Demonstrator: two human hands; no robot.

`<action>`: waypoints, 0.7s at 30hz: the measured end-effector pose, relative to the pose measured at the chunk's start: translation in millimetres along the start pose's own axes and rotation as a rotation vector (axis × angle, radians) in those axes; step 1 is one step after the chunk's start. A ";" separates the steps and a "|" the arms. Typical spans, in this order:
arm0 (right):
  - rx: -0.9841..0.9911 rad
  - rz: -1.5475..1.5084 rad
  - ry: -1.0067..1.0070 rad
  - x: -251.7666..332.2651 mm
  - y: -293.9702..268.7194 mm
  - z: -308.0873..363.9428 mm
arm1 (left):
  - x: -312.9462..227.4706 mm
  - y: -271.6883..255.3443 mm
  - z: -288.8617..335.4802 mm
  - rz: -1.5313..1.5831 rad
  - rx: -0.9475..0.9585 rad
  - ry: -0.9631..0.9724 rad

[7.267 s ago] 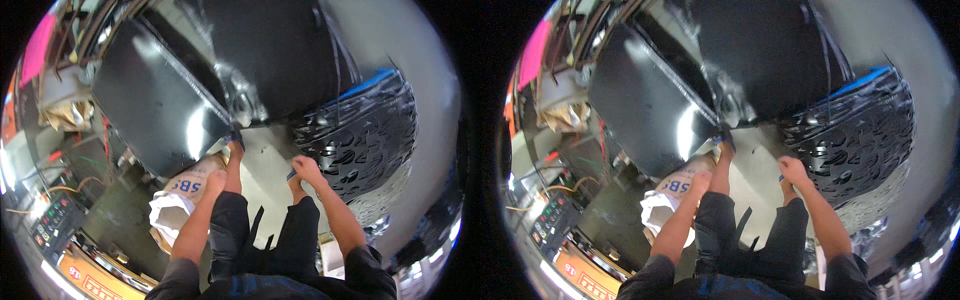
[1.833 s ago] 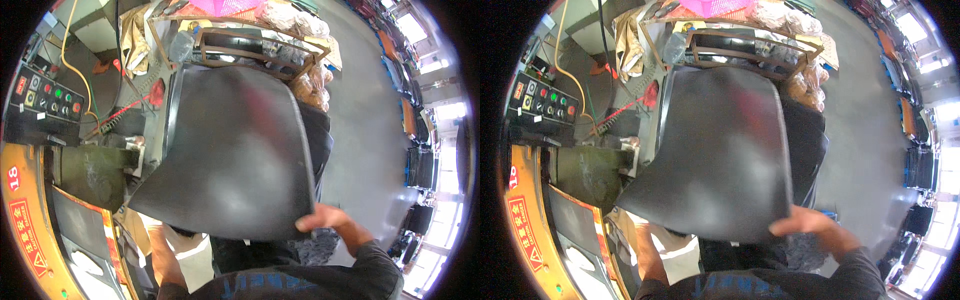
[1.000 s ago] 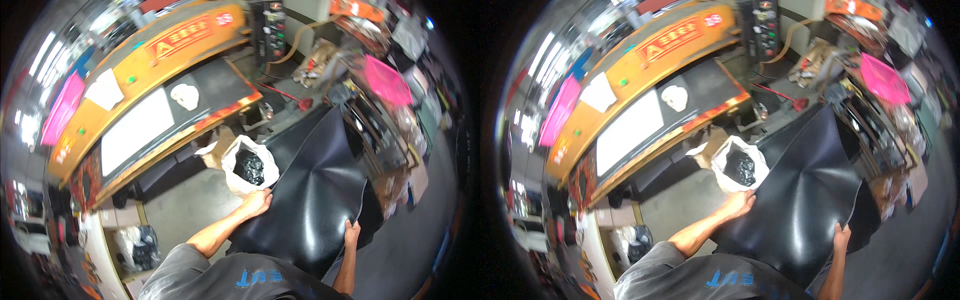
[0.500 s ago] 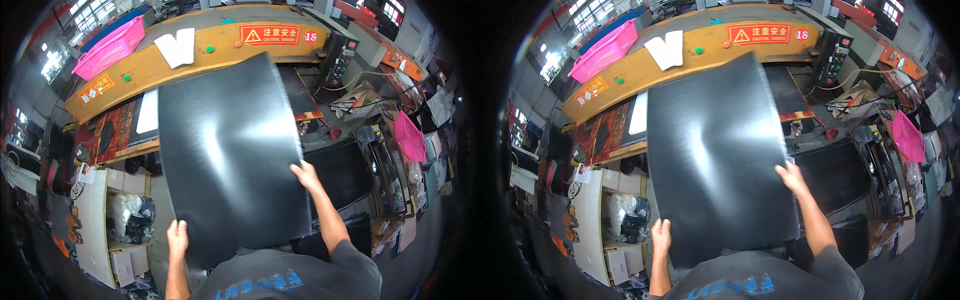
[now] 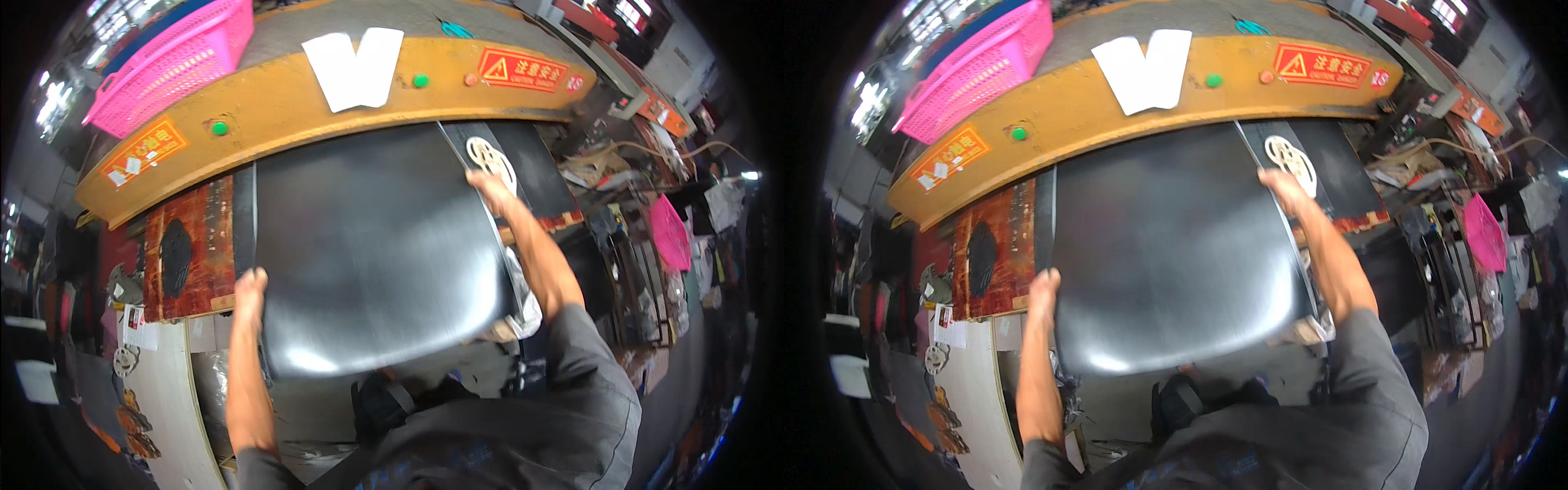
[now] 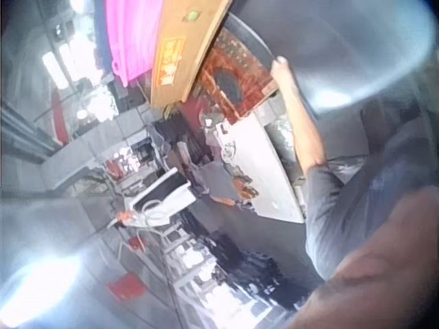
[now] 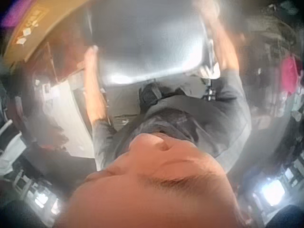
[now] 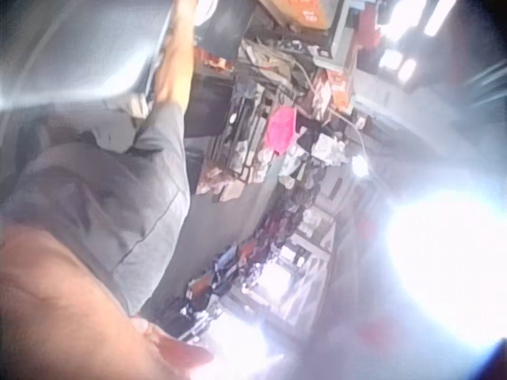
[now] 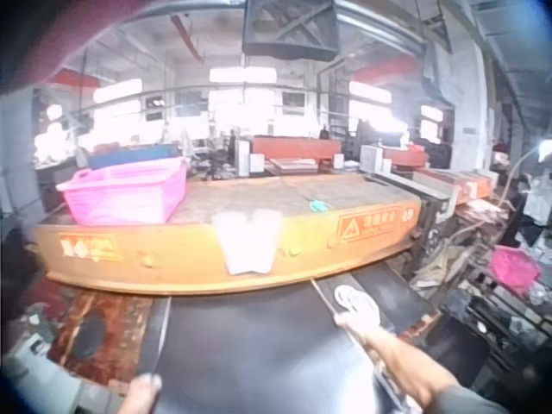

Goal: The person removes cut-out shapes from a black rubber sheet on a press table, discards the excess material, and repeats the process with a new sheet. They handle the rubber sheet and cut-out parts by hand, placing the finished pieces aside and the scrap into a bag.

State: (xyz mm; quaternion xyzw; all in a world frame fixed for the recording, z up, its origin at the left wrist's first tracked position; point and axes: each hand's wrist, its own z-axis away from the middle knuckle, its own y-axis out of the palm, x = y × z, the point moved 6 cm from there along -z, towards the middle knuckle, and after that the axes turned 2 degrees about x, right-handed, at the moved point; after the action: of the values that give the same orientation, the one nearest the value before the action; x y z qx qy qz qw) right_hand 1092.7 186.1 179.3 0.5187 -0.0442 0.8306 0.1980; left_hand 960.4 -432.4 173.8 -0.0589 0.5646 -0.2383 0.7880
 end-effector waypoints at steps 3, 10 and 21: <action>0.019 0.029 0.250 -15.3 0.4 10.4 | 18.7 0.6 -54.3 0.107 0.122 0.020; -0.328 0.334 -0.174 -53.4 -24.8 0.2 | 30.0 4.5 -115.8 -0.227 -0.108 0.240; -0.453 0.795 0.048 19.0 -49.0 -117.1 | -73.6 43.6 -190.1 -0.706 -0.315 0.203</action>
State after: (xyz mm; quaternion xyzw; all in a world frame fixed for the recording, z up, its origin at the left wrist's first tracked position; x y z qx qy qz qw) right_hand 1004.9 269.1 135.9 0.3857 -0.4158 0.8232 -0.0266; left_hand 781.1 -328.0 153.8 -0.3457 0.6143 -0.4094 0.5793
